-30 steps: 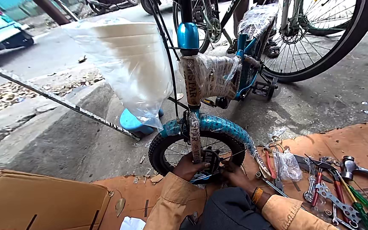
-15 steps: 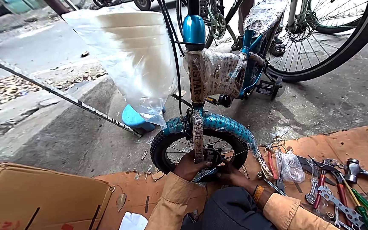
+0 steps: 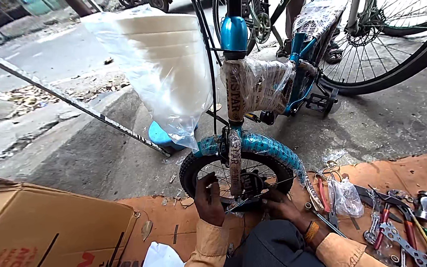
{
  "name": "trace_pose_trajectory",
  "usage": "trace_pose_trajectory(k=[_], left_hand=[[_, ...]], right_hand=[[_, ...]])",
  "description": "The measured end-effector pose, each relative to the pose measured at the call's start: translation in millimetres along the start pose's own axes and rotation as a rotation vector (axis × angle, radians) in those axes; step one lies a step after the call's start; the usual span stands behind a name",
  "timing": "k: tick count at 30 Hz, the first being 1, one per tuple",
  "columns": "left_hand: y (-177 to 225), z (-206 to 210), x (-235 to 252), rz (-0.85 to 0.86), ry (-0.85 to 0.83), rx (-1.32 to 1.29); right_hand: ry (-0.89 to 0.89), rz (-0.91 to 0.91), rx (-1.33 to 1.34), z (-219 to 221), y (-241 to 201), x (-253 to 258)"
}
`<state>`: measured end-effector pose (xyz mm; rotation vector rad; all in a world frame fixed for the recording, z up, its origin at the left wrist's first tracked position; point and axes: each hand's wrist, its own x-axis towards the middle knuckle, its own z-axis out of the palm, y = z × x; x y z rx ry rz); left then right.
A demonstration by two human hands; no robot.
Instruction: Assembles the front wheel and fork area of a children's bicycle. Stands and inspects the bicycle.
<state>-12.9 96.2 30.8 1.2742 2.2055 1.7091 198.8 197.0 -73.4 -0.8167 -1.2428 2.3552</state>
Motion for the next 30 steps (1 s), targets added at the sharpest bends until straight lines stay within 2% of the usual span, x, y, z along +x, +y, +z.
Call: trace_pose_trajectory(k=[2,5,7,9,11,13,15,17,19,23,27,28,30], left_hand=[[-12,1,1,-0.13,-0.015,0.018],[-9,3,16,-0.214,-0.229,0.159],[-1,2,32,-0.222,-0.433,0.286],[4,1,48,-0.285,-0.587,0.307],[2,7,58,-0.357,-0.682,0.259],[1,16,59,-0.375,-0.692,0.285],[-2,20,52,-0.336,-0.63,0.292],[-6,20,46,-0.292,-0.552,0.297],[-9,18,41,-0.284,-0.494,0.305],[-14,18,32,-0.278,-0.433,0.208],[-11,23,31,-0.345,-0.363,-0.021],[-10,26,30,-0.368,-0.344,-0.081],[-7,29,29,-0.381,-0.326,-0.145]], right_hand=[[-0.035,0.074,0.327,-2,1,-2],[-0.037,0.09,0.643,-1,2,-2],[-0.028,0.094,0.704,0,4,1],[-0.033,0.087,0.724,0,6,4],[-0.053,0.082,0.745,-2,8,7],[-0.064,0.08,0.752,-3,9,7],[-0.113,0.056,0.669,-6,9,3],[-0.223,-0.013,0.496,-15,8,-2],[-0.259,-0.038,0.335,-24,10,-11],[-0.076,-0.101,-0.21,-32,2,-39],[-0.133,-0.384,-0.381,-2,-51,-49],[-0.111,-0.45,-0.44,8,-66,-46],[0.053,-0.55,-0.682,25,-87,-29]])
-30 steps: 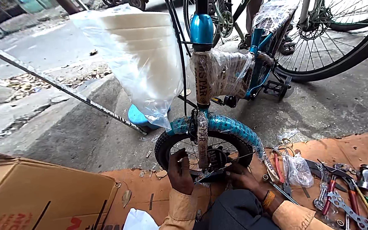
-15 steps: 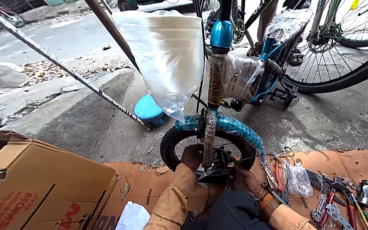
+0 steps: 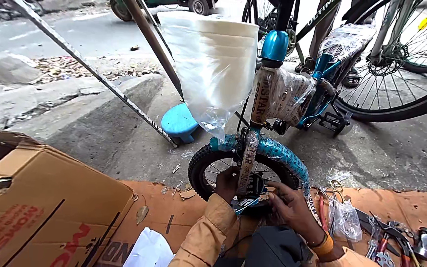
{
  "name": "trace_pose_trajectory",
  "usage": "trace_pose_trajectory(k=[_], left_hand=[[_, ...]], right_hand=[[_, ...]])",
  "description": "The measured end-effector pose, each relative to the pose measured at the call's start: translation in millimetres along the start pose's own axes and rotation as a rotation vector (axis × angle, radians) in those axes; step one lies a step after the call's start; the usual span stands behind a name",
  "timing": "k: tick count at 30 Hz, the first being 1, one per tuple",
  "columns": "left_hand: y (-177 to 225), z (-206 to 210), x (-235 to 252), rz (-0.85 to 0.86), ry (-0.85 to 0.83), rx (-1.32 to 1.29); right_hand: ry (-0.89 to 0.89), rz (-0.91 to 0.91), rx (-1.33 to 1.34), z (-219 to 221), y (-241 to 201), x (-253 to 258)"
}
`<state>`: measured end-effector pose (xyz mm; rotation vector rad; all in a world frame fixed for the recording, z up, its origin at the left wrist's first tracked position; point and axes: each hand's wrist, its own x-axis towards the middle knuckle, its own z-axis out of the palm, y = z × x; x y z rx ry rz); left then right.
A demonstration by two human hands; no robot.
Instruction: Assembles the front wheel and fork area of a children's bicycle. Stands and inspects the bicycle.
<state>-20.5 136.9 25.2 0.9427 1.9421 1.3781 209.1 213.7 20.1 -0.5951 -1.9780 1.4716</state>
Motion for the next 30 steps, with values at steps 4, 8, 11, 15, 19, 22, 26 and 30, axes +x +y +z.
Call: trace_pose_trajectory(k=[4,8,11,15,19,22,26,30], left_hand=[[4,-5,3,0.016,-0.122,-0.038],[3,-12,8,-0.011,-0.199,-0.014],[0,-15,7,0.0,-0.221,0.021],[-3,-13,9,0.034,-0.245,0.011],[-1,-15,11,0.059,-0.279,0.087],[-2,-14,17,0.023,-0.253,0.222],[-5,-7,16,0.006,-0.177,0.25],[-5,-14,13,0.026,-0.125,0.225]], right_hand=[[-0.067,0.266,-0.515,11,-18,42],[-0.055,0.278,-0.708,24,-23,49],[-0.065,0.273,-0.811,30,-25,49],[-0.067,0.284,-0.838,27,-21,54],[0.045,0.244,-0.836,30,-12,54],[0.162,0.244,-0.81,37,-10,55],[0.289,0.232,-0.753,49,-11,63],[0.223,0.278,-0.618,45,-18,67]])
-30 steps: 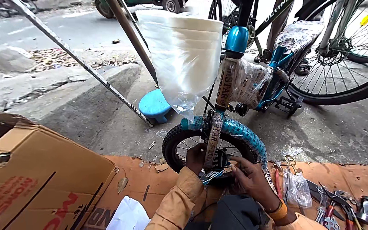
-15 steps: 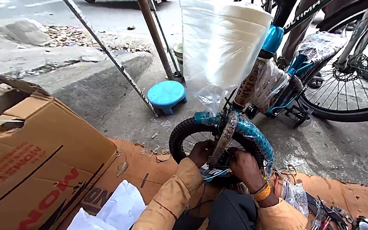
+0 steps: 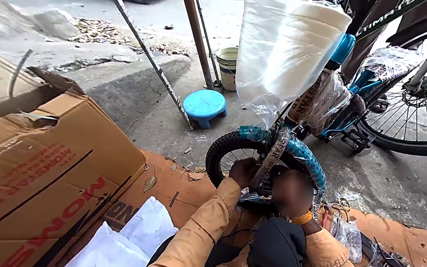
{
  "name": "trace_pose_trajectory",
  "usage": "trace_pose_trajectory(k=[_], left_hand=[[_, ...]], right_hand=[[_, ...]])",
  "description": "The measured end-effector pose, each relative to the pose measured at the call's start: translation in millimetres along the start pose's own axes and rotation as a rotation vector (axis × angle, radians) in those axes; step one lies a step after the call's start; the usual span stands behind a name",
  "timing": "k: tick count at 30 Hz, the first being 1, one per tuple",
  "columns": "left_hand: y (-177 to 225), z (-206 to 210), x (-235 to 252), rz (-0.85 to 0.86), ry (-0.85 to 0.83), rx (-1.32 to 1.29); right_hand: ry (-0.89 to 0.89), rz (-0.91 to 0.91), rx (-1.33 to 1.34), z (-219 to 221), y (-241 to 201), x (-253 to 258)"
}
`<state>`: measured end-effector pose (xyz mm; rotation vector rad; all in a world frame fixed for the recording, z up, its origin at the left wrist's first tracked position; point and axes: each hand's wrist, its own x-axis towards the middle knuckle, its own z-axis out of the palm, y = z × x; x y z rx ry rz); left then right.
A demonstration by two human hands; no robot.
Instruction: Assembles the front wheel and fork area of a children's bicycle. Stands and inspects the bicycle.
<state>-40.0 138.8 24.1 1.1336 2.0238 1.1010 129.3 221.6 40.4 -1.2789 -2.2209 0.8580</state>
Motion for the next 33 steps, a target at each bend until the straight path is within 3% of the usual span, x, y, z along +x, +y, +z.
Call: trace_pose_trajectory(k=[6,10,12,14,16,21,24,26,29,33], left_hand=[[14,-3,-22,-0.153,0.207,0.303],[11,-11,-25,-0.13,0.189,0.269],[-3,-10,-29,0.002,0.321,0.208],[-15,-7,-34,0.107,0.583,0.168],[-21,-4,-34,0.037,0.691,0.105],[-15,6,-29,-0.083,0.432,-0.362],[-7,7,-28,-0.106,0.486,-0.472],[-8,10,-25,-0.155,0.52,-0.533],[-12,9,-22,-0.169,0.54,-0.586],[-11,11,-21,-0.167,0.511,-0.599]], right_hand=[[0.098,-0.147,-0.051,9,16,-7],[-0.026,-0.145,-0.085,5,13,-5],[-0.092,-0.154,-0.04,1,15,-2],[-0.142,-0.138,-0.012,-3,17,1],[-0.192,-0.091,0.008,-7,17,5],[-0.339,-0.056,0.129,-8,19,12],[-0.435,-0.054,0.258,-8,20,13],[-0.389,-0.041,0.294,-10,22,8],[-0.129,-0.114,0.179,-4,21,-5],[-0.191,-0.034,-0.038,-6,13,-7]])
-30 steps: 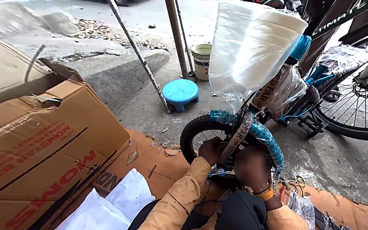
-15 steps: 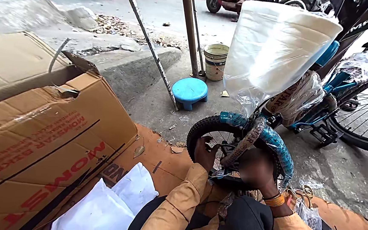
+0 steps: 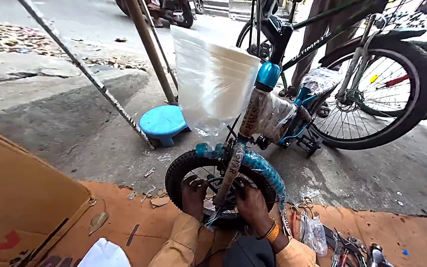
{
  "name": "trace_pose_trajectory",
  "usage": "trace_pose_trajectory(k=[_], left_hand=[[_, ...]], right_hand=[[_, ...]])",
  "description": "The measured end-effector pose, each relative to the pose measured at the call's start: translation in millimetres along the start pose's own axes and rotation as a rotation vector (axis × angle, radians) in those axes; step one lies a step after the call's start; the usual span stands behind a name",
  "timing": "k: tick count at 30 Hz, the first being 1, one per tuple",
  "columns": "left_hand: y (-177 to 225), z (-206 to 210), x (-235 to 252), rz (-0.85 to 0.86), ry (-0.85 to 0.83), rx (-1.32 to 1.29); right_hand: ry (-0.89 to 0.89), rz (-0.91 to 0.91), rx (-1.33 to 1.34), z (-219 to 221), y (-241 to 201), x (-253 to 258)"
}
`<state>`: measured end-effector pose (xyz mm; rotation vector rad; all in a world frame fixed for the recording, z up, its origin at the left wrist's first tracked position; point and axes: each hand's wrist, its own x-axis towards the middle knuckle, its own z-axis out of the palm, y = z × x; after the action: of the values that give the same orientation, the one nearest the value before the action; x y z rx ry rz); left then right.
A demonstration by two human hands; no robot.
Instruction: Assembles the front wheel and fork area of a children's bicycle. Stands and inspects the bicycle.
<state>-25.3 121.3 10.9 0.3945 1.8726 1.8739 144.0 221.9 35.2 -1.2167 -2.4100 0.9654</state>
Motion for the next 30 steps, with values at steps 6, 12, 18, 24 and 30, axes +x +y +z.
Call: trace_pose_trajectory(k=[6,12,18,24,30], left_hand=[[-8,-28,6,-0.052,-0.248,-0.043],[-8,-43,18,0.058,-0.188,0.594],[-13,-51,29,0.073,-0.179,0.89],[-5,-48,22,0.053,-0.014,0.885],[-4,-47,16,0.268,-0.045,0.755]], right_hand=[[-0.16,-0.026,0.416,-11,12,8],[-0.071,-0.047,0.271,-1,14,7],[-0.029,-0.085,-0.019,6,5,5],[-0.188,-0.093,0.131,-4,8,14],[-0.206,-0.07,0.191,-7,6,17]])
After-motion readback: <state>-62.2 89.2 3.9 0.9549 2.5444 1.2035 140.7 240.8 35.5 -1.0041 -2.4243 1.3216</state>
